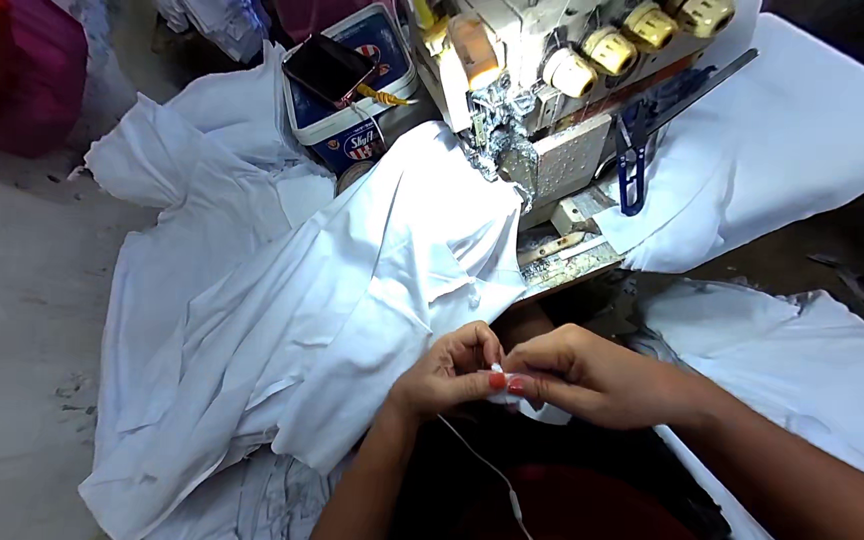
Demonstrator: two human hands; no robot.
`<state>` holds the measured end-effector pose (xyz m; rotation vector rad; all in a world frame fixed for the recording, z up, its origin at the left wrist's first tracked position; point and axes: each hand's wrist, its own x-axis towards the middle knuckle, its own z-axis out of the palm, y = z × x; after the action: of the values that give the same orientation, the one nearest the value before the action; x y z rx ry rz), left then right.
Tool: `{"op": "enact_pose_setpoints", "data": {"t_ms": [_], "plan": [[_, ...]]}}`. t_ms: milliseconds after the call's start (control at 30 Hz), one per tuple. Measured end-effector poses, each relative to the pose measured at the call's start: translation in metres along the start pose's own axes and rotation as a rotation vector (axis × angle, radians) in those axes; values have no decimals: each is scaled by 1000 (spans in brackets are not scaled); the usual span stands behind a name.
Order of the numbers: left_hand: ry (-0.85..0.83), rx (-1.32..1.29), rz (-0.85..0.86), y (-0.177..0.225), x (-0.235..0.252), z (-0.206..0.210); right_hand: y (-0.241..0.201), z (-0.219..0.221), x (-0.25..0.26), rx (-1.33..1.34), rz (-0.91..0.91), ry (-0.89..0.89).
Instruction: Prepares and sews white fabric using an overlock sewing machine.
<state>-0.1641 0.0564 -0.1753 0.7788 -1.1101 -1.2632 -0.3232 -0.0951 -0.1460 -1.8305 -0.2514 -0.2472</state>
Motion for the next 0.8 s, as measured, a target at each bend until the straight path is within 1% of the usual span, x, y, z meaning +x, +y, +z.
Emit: {"op": "enact_pose_setpoints", "data": {"t_ms": [33, 67, 100, 133, 167, 200, 233, 267, 333, 400, 433, 500, 533, 600, 633, 667, 733, 800], "plan": [[13, -9, -24, 0, 2, 1, 0, 0, -2, 1, 1, 32], [45, 101, -61, 6, 2, 2, 0, 0, -5, -15, 11, 68], [70, 315, -112, 17, 2, 2, 1, 2, -9, -51, 34, 106], [79, 595, -177, 32, 3, 0, 3, 4, -12, -102, 66, 135], [73, 885, -255, 47, 4, 0, 7, 8, -14, -154, 108, 155], [53, 1116, -336, 63, 6, 1, 12, 13, -16, -197, 144, 178], [33, 1257, -391, 75, 8, 2, 18, 19, -16, -226, 161, 213], [12, 1342, -413, 87, 12, 2, 24, 26, -15, -242, 158, 268], [7, 1444, -354, 106, 20, -4, 33, 34, -4, -230, 91, 452], [68, 1547, -186, 116, 32, -15, 37, 33, 14, -252, 18, 692], [125, 1592, -85, 118, 41, -22, 38, 29, 25, -281, -6, 808], [269, 1614, 67, 120, 65, -34, 46, 16, 47, -328, -30, 1003], [326, 1596, 130, 117, 79, -41, 50, 9, 57, -322, -24, 1066], [411, 1502, 224, 103, 102, -58, 56, -2, 71, -268, 36, 1133], [425, 1432, 245, 94, 110, -68, 57, -4, 75, -230, 63, 1145], [430, 1357, 229, 86, 116, -77, 58, -5, 78, -192, 73, 1149], [424, 1229, 164, 74, 119, -88, 58, -4, 77, -125, 59, 1148], [403, 1161, 107, 72, 115, -87, 57, -1, 74, -75, 47, 1143]]}}
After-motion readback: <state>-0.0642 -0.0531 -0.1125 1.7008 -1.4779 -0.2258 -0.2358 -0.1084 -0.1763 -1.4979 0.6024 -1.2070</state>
